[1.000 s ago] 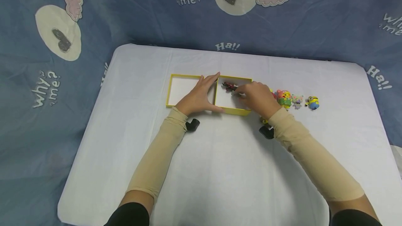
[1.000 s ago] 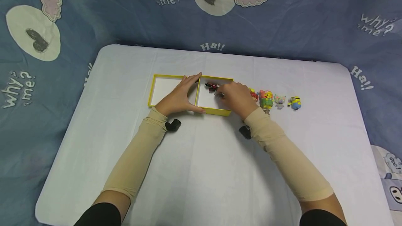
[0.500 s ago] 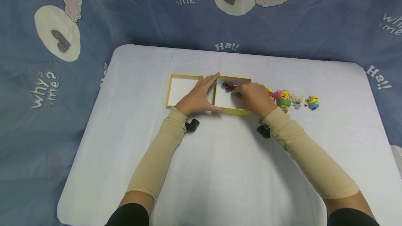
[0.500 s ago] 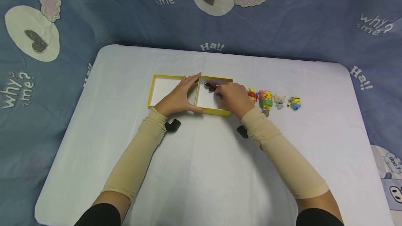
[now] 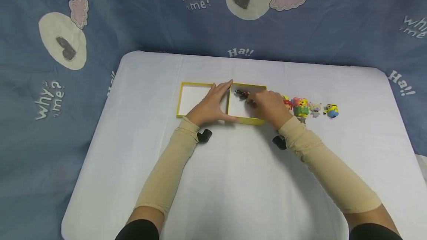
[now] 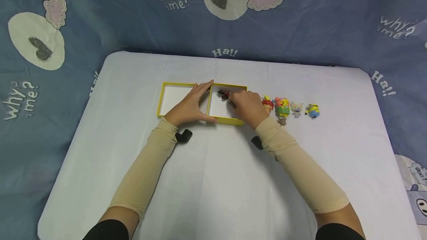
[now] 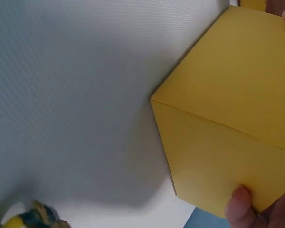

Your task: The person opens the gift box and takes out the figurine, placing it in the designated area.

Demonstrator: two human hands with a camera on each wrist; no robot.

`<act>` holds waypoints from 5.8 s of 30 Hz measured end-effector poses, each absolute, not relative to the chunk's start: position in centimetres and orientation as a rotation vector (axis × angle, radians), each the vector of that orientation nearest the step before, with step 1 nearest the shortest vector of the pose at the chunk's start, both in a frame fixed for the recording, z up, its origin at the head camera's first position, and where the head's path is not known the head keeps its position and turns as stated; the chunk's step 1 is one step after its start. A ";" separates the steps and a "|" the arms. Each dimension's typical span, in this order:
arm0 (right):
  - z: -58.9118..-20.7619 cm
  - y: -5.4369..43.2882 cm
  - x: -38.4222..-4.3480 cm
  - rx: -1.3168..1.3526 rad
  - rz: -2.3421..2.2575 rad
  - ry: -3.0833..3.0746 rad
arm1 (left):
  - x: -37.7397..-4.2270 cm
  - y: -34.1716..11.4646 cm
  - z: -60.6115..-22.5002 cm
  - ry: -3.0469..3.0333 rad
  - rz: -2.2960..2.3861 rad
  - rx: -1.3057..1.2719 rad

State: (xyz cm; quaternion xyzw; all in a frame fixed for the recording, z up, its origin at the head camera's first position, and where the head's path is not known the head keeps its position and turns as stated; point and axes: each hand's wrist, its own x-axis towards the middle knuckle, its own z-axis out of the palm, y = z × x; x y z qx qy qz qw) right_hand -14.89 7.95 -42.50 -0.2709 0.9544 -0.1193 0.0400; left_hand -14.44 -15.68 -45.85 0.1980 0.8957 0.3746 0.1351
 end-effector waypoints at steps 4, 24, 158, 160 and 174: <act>-42.7 8.0 -14.9 -0.858 -0.391 2.954 | -14.5 -15.7 -45.8 2.605 1.096 0.601; -42.7 8.4 -14.6 -0.829 -0.498 2.882 | -14.6 -15.7 -46.1 2.612 1.096 0.618; -40.4 20.2 -11.6 0.125 -1.563 2.175 | -14.5 -15.6 -45.7 2.594 1.099 0.597; -40.4 20.6 -11.5 0.144 -1.558 2.178 | -14.5 -15.6 -45.6 2.590 1.100 0.593; -40.4 24.0 -10.3 0.162 -1.460 2.264 | -14.5 -15.7 -45.8 2.592 1.098 0.593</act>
